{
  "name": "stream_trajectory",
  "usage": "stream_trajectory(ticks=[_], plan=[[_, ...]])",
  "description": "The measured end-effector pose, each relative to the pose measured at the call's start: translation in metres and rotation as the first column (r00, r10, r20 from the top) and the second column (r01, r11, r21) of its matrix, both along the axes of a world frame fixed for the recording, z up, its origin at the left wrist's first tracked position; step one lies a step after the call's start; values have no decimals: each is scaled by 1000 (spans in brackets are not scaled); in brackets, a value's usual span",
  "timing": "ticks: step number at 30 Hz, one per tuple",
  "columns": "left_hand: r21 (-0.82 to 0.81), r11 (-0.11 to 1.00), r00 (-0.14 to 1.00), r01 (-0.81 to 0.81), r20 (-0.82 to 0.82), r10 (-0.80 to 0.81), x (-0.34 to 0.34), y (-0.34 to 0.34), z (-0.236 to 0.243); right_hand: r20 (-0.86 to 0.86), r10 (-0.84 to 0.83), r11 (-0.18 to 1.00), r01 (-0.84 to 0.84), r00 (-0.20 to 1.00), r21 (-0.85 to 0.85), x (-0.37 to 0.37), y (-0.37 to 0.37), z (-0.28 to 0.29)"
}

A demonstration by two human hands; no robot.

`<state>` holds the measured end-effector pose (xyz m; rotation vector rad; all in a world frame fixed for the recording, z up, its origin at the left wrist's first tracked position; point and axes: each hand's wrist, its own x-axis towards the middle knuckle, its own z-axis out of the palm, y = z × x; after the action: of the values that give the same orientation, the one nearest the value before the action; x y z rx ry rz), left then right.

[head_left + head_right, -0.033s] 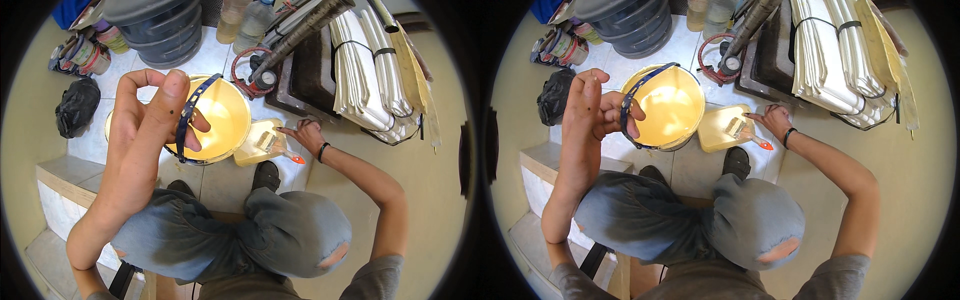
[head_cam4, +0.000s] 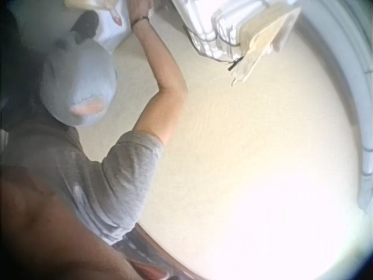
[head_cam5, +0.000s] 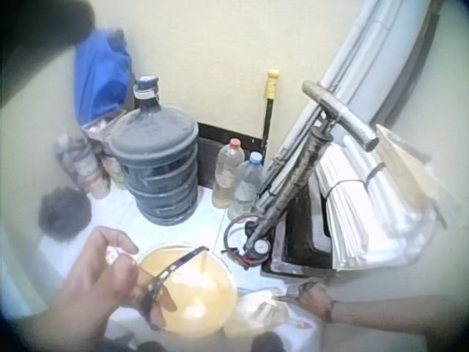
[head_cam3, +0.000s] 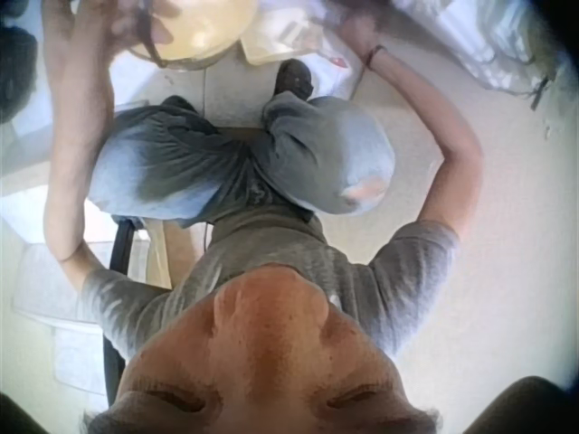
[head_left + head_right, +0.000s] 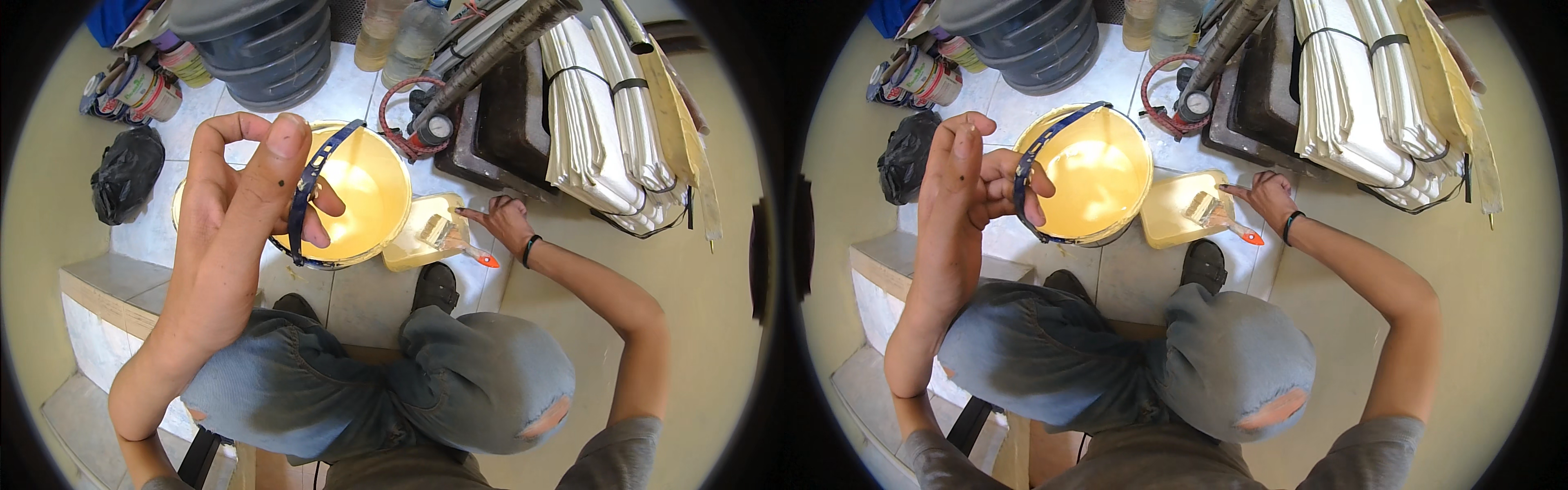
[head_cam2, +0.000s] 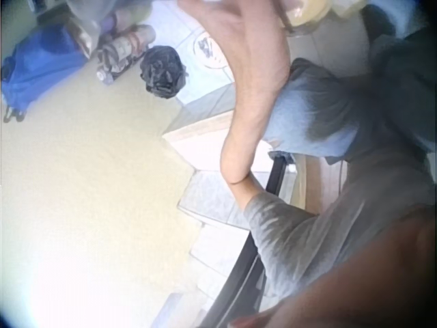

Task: The person opens a paint bucket, pours yellow paint into a smaller container, and uses a brush to apply the paint to a wall surface near some stairs.

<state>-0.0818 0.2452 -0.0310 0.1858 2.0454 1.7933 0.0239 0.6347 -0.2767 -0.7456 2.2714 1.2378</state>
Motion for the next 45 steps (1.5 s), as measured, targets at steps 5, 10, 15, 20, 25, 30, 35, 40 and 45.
stream_trajectory(ticks=[5, 10, 15, 20, 25, 30, 35, 40, 45], plan=[[64, 998, 1000, -9, 9, 9, 0, 0, 1, -16, -204, 977, 204, 979, 63, 16, -14, 16], [33, 999, 999, -34, 11, 34, -3, -4, -3, 598, -315, 556, 653, 737, -513, -51, -32, 61], [42, 999, 999, -25, -22, 26, -1, -13, 0, 795, 603, -621, 663, 63, 418, -38, -60, 85], [-20, 995, 993, -98, -68, 97, 1, -11, 2, 579, 772, -603, 591, 263, 535, -14, -76, 82], [-4, 984, 981, -176, -87, 175, 0, -16, 4, 747, 299, -864, 500, 593, -51, -8, -113, 70], [18, 961, 956, -275, -99, 275, 1, -16, 6, 590, -154, -641, 375, 793, -670, -19, -131, 79], [20, 944, 937, -328, -116, 328, 5, -13, 7, 78, -607, -175, -37, 791, -984, -21, -133, 50], [42, 972, 967, -231, -97, 234, 7, -27, 9, -128, -600, 352, 117, 790, -929, -23, -71, 5], [31, 978, 977, -204, -64, 206, 0, -23, -2, 67, -277, 827, 273, 959, -492, -47, -68, -13]])
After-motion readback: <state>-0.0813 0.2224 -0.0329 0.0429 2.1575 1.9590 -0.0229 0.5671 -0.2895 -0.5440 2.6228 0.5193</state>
